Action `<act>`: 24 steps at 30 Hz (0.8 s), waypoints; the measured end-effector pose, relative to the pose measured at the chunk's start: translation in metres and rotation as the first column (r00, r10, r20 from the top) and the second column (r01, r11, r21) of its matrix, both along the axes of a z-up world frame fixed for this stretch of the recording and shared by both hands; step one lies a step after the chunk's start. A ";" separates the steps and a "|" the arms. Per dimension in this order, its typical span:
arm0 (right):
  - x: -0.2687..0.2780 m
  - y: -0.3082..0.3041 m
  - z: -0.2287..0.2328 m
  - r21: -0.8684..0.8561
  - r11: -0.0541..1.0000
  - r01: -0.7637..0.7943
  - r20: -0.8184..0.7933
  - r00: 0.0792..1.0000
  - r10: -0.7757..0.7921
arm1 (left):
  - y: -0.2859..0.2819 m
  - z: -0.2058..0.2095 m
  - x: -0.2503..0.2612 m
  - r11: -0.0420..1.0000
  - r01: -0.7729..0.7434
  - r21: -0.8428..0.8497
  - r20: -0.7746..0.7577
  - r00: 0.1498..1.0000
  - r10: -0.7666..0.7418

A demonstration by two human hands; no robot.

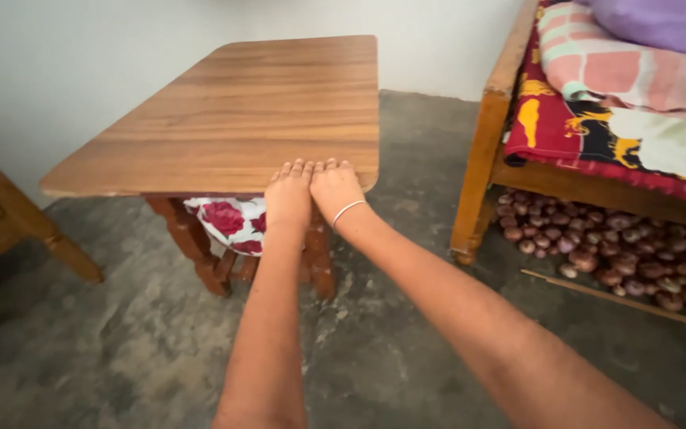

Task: Carry a wooden tabletop across the room and place it on a wooden base to assemble a small table.

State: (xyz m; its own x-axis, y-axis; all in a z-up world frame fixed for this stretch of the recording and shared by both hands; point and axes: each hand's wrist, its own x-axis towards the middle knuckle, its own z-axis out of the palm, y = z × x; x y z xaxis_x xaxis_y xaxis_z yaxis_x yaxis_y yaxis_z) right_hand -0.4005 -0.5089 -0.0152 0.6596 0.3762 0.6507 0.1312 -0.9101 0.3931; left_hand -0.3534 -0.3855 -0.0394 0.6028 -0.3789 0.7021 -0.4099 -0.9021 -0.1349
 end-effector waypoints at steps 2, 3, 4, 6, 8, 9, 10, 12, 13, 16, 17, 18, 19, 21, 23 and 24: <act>0.000 0.000 0.003 0.011 1.000 0.011 -0.021 1.000 -0.010 | -0.002 0.003 -0.007 1.000 -0.006 -0.014 -0.011 1.000 0.006; 0.002 0.000 0.007 0.026 0.999 0.033 -0.038 0.999 -0.032 | -0.003 0.007 -0.007 1.000 -0.001 -0.023 -0.018 1.000 0.001; 0.003 0.002 0.005 0.034 0.999 0.033 -0.039 0.999 -0.032 | -0.001 0.008 -0.011 1.000 -0.001 -0.015 -0.019 1.000 0.000; 0.004 0.012 0.001 0.048 0.997 0.056 -0.019 0.998 -0.055 | 0.010 0.011 -0.017 1.000 0.006 0.008 -0.026 1.000 -0.006; -0.007 0.032 0.012 0.086 0.988 0.127 0.007 0.992 -0.128 | 0.030 0.016 -0.020 0.998 0.045 0.043 -0.033 0.998 -0.044; -0.015 0.042 0.017 0.119 0.972 0.201 0.029 0.978 -0.205 | 0.039 0.018 -0.021 0.994 0.089 0.070 -0.042 0.995 -0.086; -0.019 0.055 0.024 0.123 0.970 0.210 0.030 0.976 -0.215 | 0.055 0.019 -0.021 0.992 0.099 0.074 -0.040 0.995 -0.096; -0.028 0.085 0.036 0.233 0.960 0.157 -0.274 0.957 -0.090 | 0.089 0.021 -0.019 0.982 0.190 0.020 -0.066 0.980 -0.188; -0.019 0.099 0.028 0.235 0.958 0.164 -0.272 0.957 -0.097 | 0.109 0.024 -0.022 0.980 0.197 0.022 -0.064 0.979 -0.195; 0.001 0.149 0.007 0.238 0.969 0.064 -0.111 0.993 -0.038 | 0.171 0.030 -0.027 0.979 0.179 0.099 -0.019 0.984 -0.179; 0.003 0.167 0.006 0.241 0.968 0.068 -0.125 0.991 -0.038 | 0.189 0.031 -0.025 0.982 0.163 0.099 -0.044 0.986 -0.159; 0.005 0.183 0.006 0.243 0.967 0.072 -0.139 0.990 -0.039 | 0.205 0.032 -0.023 0.985 0.145 0.096 -0.070 0.988 -0.139; 0.008 0.200 0.006 0.245 0.966 0.083 -0.136 0.989 -0.051 | 0.221 0.032 -0.017 0.983 0.157 0.099 -0.067 0.986 -0.151; 0.020 0.226 0.008 0.212 0.975 0.068 -0.100 0.994 -0.047 | 0.247 0.033 0.001 0.980 0.198 -0.005 -0.058 0.978 -0.198; 0.025 0.252 0.017 0.221 0.972 0.082 -0.143 0.988 -0.051 | 0.265 0.038 0.015 0.989 0.151 0.005 -0.112 0.982 -0.149; 0.029 0.265 0.022 0.232 0.969 0.089 -0.187 0.981 -0.045 | 0.273 0.039 0.022 0.995 0.095 0.021 -0.166 0.982 -0.090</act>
State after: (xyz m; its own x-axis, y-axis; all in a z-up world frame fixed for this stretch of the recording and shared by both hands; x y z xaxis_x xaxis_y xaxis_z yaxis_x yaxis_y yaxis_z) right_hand -0.3717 -0.2438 0.0064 0.7919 0.1755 0.5849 0.1150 -0.9835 0.1394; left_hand -0.3310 -0.1123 -0.0002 0.6705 -0.4571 0.5844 -0.5102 -0.8559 -0.0841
